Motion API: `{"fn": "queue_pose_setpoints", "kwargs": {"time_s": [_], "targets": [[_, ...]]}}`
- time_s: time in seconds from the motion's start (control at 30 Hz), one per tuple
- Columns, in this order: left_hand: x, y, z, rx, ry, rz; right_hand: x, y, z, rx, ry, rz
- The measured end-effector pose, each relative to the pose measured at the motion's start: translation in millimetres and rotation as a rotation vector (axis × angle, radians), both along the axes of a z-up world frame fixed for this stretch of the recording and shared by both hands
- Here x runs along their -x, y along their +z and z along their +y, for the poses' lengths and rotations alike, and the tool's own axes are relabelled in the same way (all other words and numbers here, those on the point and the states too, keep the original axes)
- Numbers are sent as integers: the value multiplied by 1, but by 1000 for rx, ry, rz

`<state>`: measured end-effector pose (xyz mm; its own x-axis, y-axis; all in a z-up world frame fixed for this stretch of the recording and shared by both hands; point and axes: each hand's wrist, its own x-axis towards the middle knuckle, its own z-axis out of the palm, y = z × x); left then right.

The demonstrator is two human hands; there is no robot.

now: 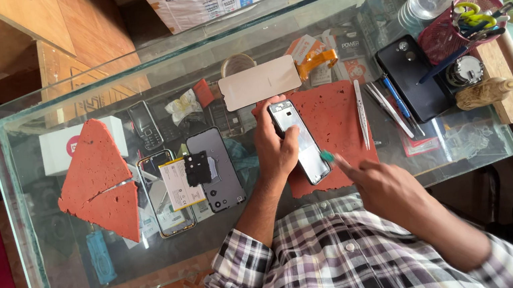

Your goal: The person is repairing a mobile phone by using tweezers to adjust internal components and a brush to clean the device's chassis.

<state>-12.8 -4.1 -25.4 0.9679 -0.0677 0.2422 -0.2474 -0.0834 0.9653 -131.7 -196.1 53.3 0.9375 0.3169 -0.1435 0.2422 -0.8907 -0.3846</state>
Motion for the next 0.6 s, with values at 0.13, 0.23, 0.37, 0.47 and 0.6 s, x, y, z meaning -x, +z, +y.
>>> {"fn": "queue_pose_setpoints", "kwargs": {"time_s": [0.13, 0.23, 0.37, 0.47, 0.6], "targets": [[-1, -1, 1, 17, -8, 9, -35, -19, 11, -87, 25, -199], [-2, -1, 2, 50, -14, 41, -22, -11, 6, -7, 43, -105], [0, -2, 0, 28, 0, -29, 10, 14, -2, 259, 90, 243], [-2, -2, 0, 49, -1, -16, -6, 5, 5, 141, 52, 68], [0, 0, 1, 43, -1, -12, -18, -11, 8, -33, 33, -168]]}}
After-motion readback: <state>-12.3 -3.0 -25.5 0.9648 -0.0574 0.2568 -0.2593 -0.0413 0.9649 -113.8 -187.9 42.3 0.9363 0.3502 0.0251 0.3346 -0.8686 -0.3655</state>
